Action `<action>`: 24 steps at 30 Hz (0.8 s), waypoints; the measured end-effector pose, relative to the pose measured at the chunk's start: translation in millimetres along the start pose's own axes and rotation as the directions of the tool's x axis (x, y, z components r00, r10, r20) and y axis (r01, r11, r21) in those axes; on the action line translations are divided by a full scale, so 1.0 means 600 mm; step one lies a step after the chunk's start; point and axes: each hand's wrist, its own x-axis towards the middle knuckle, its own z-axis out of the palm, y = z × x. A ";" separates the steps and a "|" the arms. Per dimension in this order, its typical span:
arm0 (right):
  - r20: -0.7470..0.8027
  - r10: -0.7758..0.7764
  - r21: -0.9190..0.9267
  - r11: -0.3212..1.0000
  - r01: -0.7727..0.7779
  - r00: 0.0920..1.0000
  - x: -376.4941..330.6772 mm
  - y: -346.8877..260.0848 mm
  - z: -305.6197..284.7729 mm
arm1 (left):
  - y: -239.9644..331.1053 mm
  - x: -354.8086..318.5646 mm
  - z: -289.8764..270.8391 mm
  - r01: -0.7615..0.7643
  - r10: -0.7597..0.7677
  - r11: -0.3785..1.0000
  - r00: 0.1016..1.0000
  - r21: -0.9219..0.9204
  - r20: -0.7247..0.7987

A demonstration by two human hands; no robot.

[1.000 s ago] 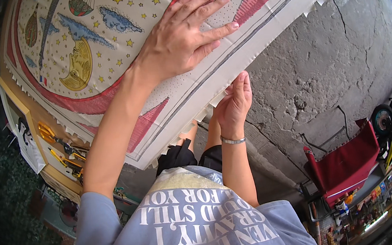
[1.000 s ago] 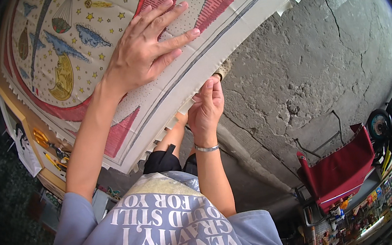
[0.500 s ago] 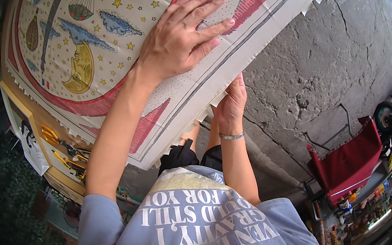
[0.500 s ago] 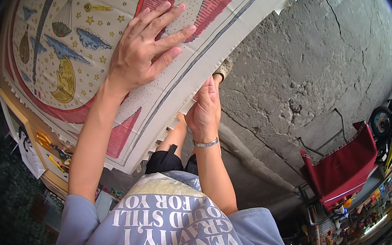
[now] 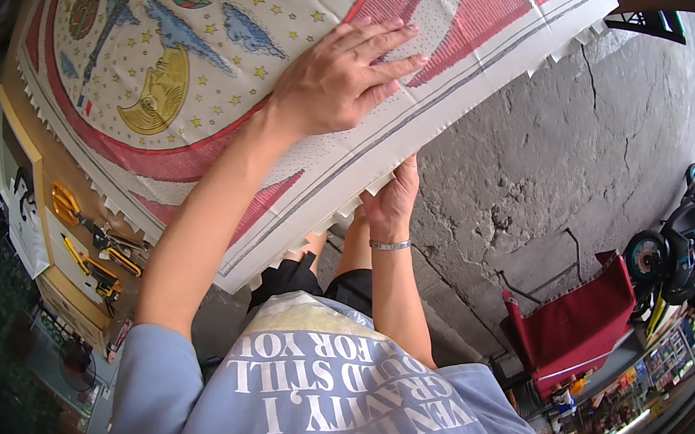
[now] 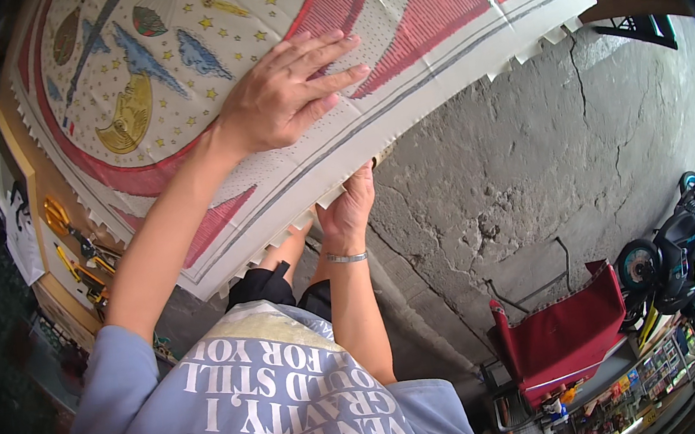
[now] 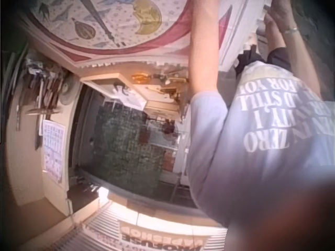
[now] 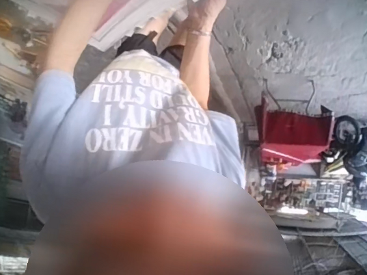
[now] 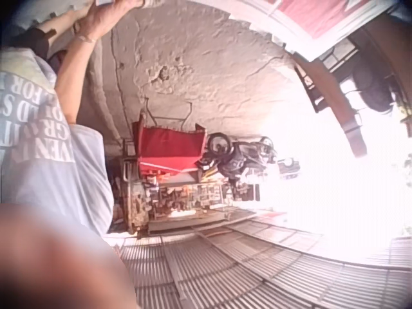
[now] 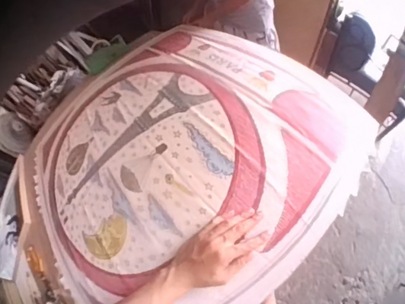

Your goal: The person aligns and presses the edges of a large printed floor mat on a work table. They smooth the seams and edges by hand to ensure the mat lies flat and the printed design remains aligned.

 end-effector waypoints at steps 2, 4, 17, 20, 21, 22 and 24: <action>-0.013 0.025 0.002 1.000 -0.025 1.000 -0.006 -0.001 0.003 | 0.005 -0.001 -0.008 0.004 -0.004 1.000 1.000 -0.029 -0.020; -0.051 0.055 -0.002 0.998 -0.055 0.997 -0.008 -0.002 0.006 | 0.006 -0.001 -0.013 -0.008 0.008 1.000 0.999 -0.006 -0.043; 0.044 0.187 -0.034 0.982 -0.186 0.981 0.046 0.002 -0.043 | 0.007 0.009 -0.009 0.025 -0.025 0.999 1.000 -0.041 -0.003; 0.061 0.041 -0.158 0.987 -0.031 0.997 0.029 -0.032 -0.026 | 0.000 0.012 -0.016 0.021 -0.021 1.000 1.000 -0.009 0.018; 0.090 0.021 0.088 0.996 -0.029 0.996 0.013 -0.048 -0.020 | 0.001 0.011 -0.016 0.024 -0.024 1.000 0.999 -0.016 0.026; 0.348 -0.070 0.201 0.980 -0.002 0.935 0.005 -0.056 -0.010 | 0.001 0.006 -0.020 0.027 -0.026 1.000 0.999 -0.010 0.030; 0.194 -0.060 -0.023 0.998 0.066 0.979 -0.023 -0.069 0.014 | 0.002 0.005 -0.028 0.019 -0.019 1.000 0.999 -0.002 0.027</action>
